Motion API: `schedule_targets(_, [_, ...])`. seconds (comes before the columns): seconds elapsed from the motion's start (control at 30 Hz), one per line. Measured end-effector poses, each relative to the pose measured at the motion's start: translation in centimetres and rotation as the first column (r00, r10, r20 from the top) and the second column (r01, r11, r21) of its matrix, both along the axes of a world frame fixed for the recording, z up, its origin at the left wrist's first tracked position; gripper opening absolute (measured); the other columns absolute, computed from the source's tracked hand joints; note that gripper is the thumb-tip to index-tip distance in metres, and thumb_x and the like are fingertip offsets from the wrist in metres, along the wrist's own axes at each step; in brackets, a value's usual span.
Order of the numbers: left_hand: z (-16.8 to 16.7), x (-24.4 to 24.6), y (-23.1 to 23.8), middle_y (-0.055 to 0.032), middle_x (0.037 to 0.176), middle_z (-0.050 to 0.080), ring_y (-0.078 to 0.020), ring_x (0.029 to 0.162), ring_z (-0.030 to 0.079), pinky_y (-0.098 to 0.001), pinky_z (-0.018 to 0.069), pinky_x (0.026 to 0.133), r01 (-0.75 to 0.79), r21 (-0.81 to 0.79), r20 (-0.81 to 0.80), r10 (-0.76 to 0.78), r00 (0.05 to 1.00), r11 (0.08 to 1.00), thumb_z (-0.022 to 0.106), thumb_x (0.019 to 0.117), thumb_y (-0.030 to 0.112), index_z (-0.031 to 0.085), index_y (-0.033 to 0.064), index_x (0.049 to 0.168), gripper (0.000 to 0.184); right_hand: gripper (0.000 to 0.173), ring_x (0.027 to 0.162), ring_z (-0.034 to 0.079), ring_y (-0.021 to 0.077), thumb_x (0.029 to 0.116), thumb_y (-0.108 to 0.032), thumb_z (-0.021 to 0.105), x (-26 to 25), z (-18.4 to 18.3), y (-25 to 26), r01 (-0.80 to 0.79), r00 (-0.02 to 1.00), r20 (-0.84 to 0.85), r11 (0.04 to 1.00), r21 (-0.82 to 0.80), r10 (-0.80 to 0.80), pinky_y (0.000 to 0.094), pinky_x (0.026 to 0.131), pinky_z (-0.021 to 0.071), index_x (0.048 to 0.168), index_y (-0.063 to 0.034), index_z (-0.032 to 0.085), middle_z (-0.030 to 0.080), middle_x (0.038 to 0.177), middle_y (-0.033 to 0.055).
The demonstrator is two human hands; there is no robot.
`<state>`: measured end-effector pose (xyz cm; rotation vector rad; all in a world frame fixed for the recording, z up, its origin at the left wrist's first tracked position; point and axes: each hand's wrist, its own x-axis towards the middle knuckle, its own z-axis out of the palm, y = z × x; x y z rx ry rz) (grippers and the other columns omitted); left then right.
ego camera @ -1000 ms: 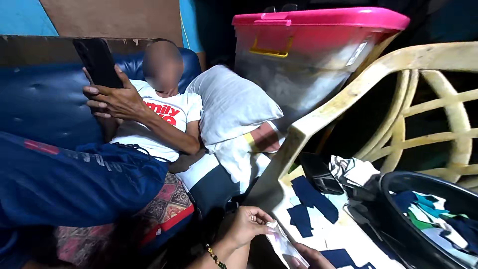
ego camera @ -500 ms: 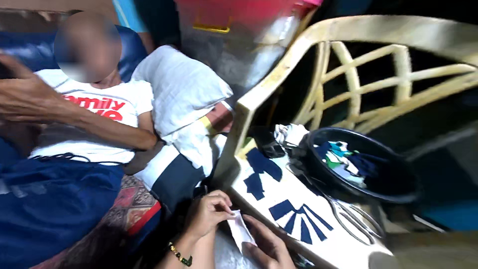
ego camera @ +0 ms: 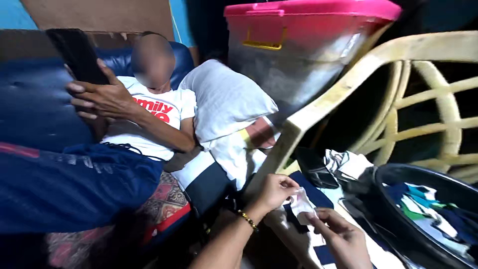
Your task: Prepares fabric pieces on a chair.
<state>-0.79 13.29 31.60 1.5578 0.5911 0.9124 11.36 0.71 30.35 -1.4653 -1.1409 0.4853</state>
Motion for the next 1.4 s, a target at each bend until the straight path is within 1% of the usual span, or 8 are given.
schedule_targets(0.1, [-0.9,1.1,0.7,-0.0154,0.091,0.066,-0.0096,0.075,0.06,-0.0244,0.0527,0.071,-0.039,-0.062,0.053,0.042,0.998,0.997,0.065,0.0918,-0.008,0.065,-0.0148,0.103,0.013,0.023,0.089,0.068,0.0004,0.0743,0.007,0.058,1.1,-0.1,2.1,-0.004,0.985,-0.169,0.997,0.074,0.016,0.019,0.071,0.057,0.061,-0.0122,0.054,0.074,0.104,-0.0007])
schedule_targets(0.2, [-2.3,1.3,0.8,-0.0117,0.088,0.065,-0.0069,0.072,0.061,-0.0224,0.0537,0.069,-0.054,-0.126,0.174,0.076,0.982,0.991,0.064,0.0913,-0.01,0.063,-0.0141,0.1,0.01,0.031,0.068,0.067,-0.0008,0.0734,0.009,0.05,0.8,0.5,3.2,0.011,0.948,-0.318,0.999,0.037,0.002,0.0182,0.057,0.0549,0.06,-0.0188,0.051,0.074,0.081,-0.007])
schedule_targets(0.43, [-4.0,-0.1,1.2,-0.0019,0.085,0.066,-0.0035,0.077,0.06,-0.0206,0.051,0.072,-0.044,-0.231,0.406,0.138,0.903,0.972,0.061,0.0838,-0.012,0.056,0.0001,0.082,0.013,0.035,0.052,0.056,-0.0035,0.0709,0.008,0.049,1.3,-0.6,4.5,-0.074,0.908,-0.403,0.991,0.115,0.115,0.0145,0.048,0.0453,0.056,-0.0238,0.052,0.066,0.062,-0.0105])
schedule_targets(0.67, [-3.6,-1.5,0.9,-0.0037,0.085,0.071,-0.0107,0.077,0.07,-0.028,0.0598,0.071,-0.02,-0.28,0.396,0.134,0.909,0.96,0.053,0.0889,-0.012,0.055,0.0017,0.088,0.014,0.023,0.068,0.064,0.0011,0.0792,0.005,0.066,1.2,0.1,3.5,-0.182,0.964,-0.211,0.98,-0.078,0.163,0.02,0.063,0.0559,0.101,-0.0017,0.067,0.068,0.081,-0.006])
schedule_targets(0.9, [-3.4,-1.2,0.9,0.0037,0.072,0.063,-0.0052,0.067,0.064,-0.0226,0.0557,0.066,0.021,-0.304,0.364,0.095,0.927,0.953,0.048,0.0948,-0.007,0.052,0.0069,0.092,0.014,0.007,0.067,0.062,0.0,0.088,-0.002,0.068,2.7,0.1,3.3,-0.24,0.947,-0.247,0.962,-0.126,0.204,0.0171,0.059,0.0534,0.083,-0.0068,0.07,0.071,0.089,-0.0035])
schedule_targets(1.03, [-3.0,-1.3,0.9,0.0006,0.074,0.065,-0.0091,0.066,0.067,-0.0265,0.0589,0.064,0.006,-0.358,0.366,0.134,0.921,0.934,0.047,0.0968,-0.007,0.05,0.0054,0.097,0.013,0.013,0.06,0.063,0.0015,0.0849,0.002,0.069,3.5,0.3,3.1,-0.232,0.943,-0.272,0.965,-0.125,0.191,0.0199,0.06,0.0551,0.079,-0.0091,0.071,0.07,0.069,-0.0066])
schedule_targets(1.27, [-2.6,-1.8,1.1,-0.0051,0.087,0.07,-0.0129,0.072,0.072,-0.0294,0.0617,0.066,-0.008,-0.398,0.364,0.166,0.916,0.917,0.042,0.1028,-0.003,0.053,-0.0018,0.116,0.018,0.011,0.06,0.063,0.0022,0.0869,0.001,0.068,4.1,0.5,3.0,-0.192,0.945,-0.285,0.978,-0.087,0.16,0.0203,0.06,0.0554,0.082,-0.0086,0.071,0.069,0.07,-0.0064])
schedule_targets(1.4, [-2.7,-1.9,1.1,-0.0069,0.088,0.072,-0.0135,0.073,0.072,-0.0296,0.062,0.066,0.01,-0.411,0.375,0.16,0.913,0.911,0.043,0.1041,-0.001,0.058,-0.0033,0.112,0.018,0.015,0.066,0.068,0.0049,0.0845,0.009,0.066,3.9,0.1,3.5,-0.138,0.932,-0.338,0.99,0.003,0.131,0.0225,0.067,0.0591,0.087,-0.0042,0.072,0.073,0.076,-0.0031])
